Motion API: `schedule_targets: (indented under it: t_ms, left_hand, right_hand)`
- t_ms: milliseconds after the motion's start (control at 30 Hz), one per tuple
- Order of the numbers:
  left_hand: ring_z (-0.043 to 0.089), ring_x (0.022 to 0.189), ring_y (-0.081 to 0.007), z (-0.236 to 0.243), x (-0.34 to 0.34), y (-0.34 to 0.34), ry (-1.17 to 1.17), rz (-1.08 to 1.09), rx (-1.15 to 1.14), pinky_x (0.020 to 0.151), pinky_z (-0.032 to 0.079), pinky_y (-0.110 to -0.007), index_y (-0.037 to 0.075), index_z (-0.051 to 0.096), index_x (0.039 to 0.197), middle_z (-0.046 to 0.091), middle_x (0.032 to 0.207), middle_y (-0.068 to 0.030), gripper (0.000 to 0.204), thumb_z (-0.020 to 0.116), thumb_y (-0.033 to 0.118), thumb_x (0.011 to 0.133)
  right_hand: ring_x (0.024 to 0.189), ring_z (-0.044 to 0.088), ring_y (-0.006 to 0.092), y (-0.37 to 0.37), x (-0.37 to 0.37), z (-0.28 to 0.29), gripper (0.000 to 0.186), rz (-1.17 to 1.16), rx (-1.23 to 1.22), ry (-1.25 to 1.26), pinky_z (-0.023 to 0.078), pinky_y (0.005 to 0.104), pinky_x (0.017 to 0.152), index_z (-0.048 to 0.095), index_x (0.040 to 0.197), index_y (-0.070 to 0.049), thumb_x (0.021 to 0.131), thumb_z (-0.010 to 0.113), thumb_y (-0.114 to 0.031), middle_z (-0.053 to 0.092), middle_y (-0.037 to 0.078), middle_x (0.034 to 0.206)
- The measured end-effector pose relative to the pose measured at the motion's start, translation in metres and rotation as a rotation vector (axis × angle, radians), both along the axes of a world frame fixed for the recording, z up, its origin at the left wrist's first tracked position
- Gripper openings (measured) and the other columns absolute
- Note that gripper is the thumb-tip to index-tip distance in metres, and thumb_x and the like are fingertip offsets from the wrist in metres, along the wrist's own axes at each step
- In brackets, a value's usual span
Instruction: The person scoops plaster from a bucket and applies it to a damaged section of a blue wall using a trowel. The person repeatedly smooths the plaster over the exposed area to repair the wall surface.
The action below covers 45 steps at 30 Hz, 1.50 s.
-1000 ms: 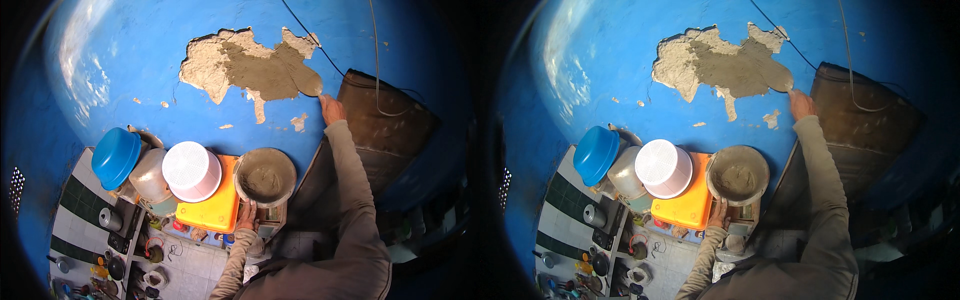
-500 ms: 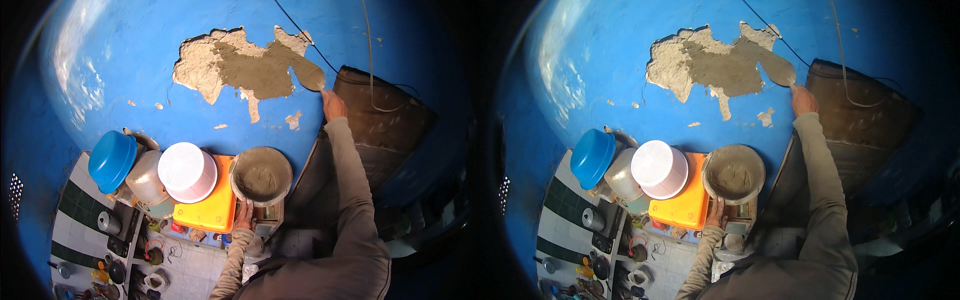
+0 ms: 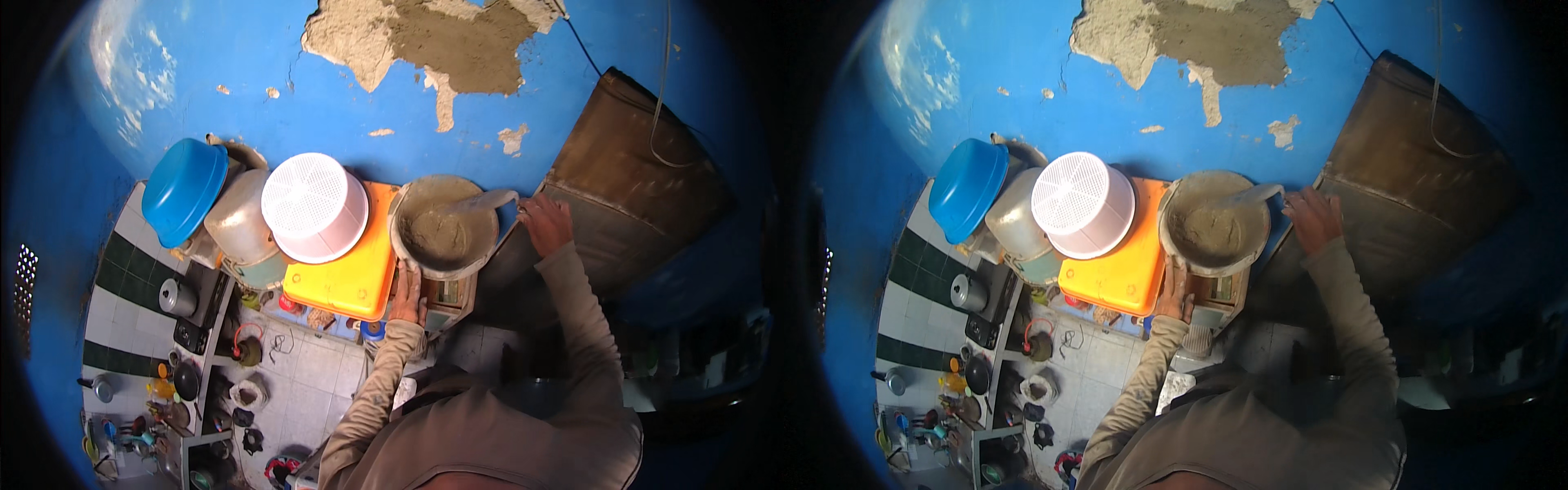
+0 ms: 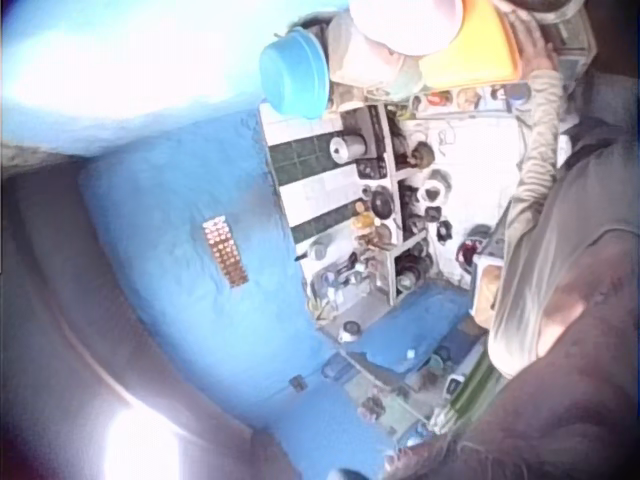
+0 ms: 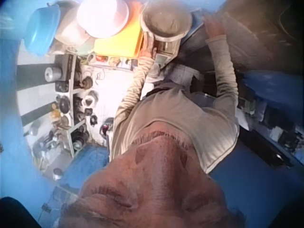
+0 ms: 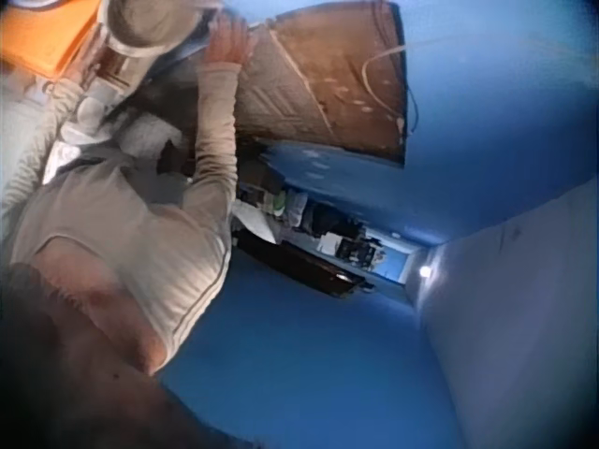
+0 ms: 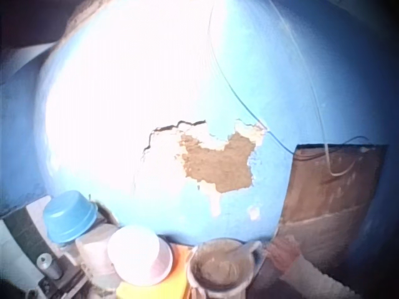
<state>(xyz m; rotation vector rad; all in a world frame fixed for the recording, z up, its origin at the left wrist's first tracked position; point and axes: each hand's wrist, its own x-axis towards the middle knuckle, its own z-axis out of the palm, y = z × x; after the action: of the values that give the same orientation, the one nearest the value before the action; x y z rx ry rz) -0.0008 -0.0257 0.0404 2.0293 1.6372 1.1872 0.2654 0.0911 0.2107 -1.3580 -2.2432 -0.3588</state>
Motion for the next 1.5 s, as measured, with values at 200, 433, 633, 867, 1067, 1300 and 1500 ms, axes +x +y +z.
schedule_targets:
  t_ms: [200, 433, 633, 867, 1067, 1300, 1500]
  left_hand:
    - [0.028, 0.135, -0.0422, -0.014, 0.001, 0.006, 0.185, -0.021, -0.03, 0.11, 0.03, -0.041, 0.008, 0.025, 0.146, 0.02, 0.15, -0.0245, 0.078, 0.057, 0.001, 0.076]
    - [0.035, 0.13, -0.0447, -0.019, -0.002, 0.011, 0.183, -0.025, -0.038, 0.107, 0.034, -0.044, 0.01, 0.03, 0.145, 0.023, 0.15, -0.0225, 0.073, 0.056, 0.003, 0.077]
    - [0.032, 0.132, -0.0448, -0.02, -0.007, 0.009, 0.224, -0.047, -0.02, 0.106, 0.032, -0.047, 0.011, 0.029, 0.145, 0.022, 0.15, -0.0227, 0.072, 0.055, 0.005, 0.079]
    - [0.031, 0.134, -0.041, -0.012, -0.007, 0.008, 0.317, -0.022, -0.049, 0.109, 0.029, -0.047, 0.014, 0.028, 0.146, 0.022, 0.151, -0.0181, 0.07, 0.053, 0.008, 0.081]
    - [0.031, 0.133, -0.041, -0.017, -0.01, 0.009, 0.314, -0.023, -0.076, 0.109, 0.028, -0.047, 0.017, 0.026, 0.147, 0.02, 0.153, -0.0164, 0.073, 0.055, 0.009, 0.081]
    - [0.033, 0.131, -0.0437, -0.016, -0.009, 0.007, 0.279, -0.042, -0.088, 0.108, 0.029, -0.047, 0.016, 0.024, 0.147, 0.017, 0.153, -0.0174, 0.075, 0.057, 0.008, 0.08]
    - [0.037, 0.127, -0.0465, -0.016, -0.008, 0.005, 0.26, -0.048, -0.072, 0.104, 0.035, -0.045, 0.015, 0.026, 0.147, 0.019, 0.152, -0.0193, 0.075, 0.058, 0.006, 0.079]
  right_hand:
    - [0.094, 0.05, 0.0274, 0.047, -0.027, -0.031, 0.01, 0.23, 0.242, -0.374, 0.033, 0.0541, 0.093, 0.066, 0.087, -0.01, 0.081, 0.058, -0.011, 0.052, 0.009, 0.088]
    - [0.096, 0.048, 0.0295, 0.064, -0.057, -0.084, 0.012, 0.317, 0.183, -0.62, 0.032, 0.0526, 0.096, 0.067, 0.087, -0.006, 0.083, 0.057, -0.012, 0.052, 0.012, 0.093]
    - [0.101, 0.048, 0.0312, 0.02, -0.073, -0.106, 0.021, 0.156, -0.036, -0.379, 0.032, 0.0514, 0.091, 0.069, 0.101, -0.013, 0.085, 0.057, -0.007, 0.054, 0.012, 0.097]
    - [0.099, 0.051, 0.0254, 0.017, -0.061, -0.108, 0.028, -0.111, -0.238, -0.021, 0.032, 0.0433, 0.084, 0.07, 0.104, -0.015, 0.077, 0.067, -0.014, 0.057, 0.005, 0.097]
    - [0.091, 0.056, 0.0246, 0.017, -0.036, -0.115, 0.028, -0.079, -0.302, 0.347, 0.037, 0.0399, 0.082, 0.067, 0.105, -0.009, 0.079, 0.068, -0.018, 0.058, 0.007, 0.094]
    - [0.085, 0.054, 0.0199, 0.012, -0.003, -0.137, 0.031, 0.143, -0.397, 0.923, 0.044, 0.0328, 0.074, 0.062, 0.104, 0.005, 0.082, 0.066, -0.017, 0.056, 0.009, 0.096]
    - [0.084, 0.054, 0.019, 0.004, 0.003, -0.132, 0.03, 0.161, -0.37, 1.028, 0.044, 0.0331, 0.074, 0.062, 0.102, 0.005, 0.082, 0.065, -0.017, 0.056, 0.009, 0.094]
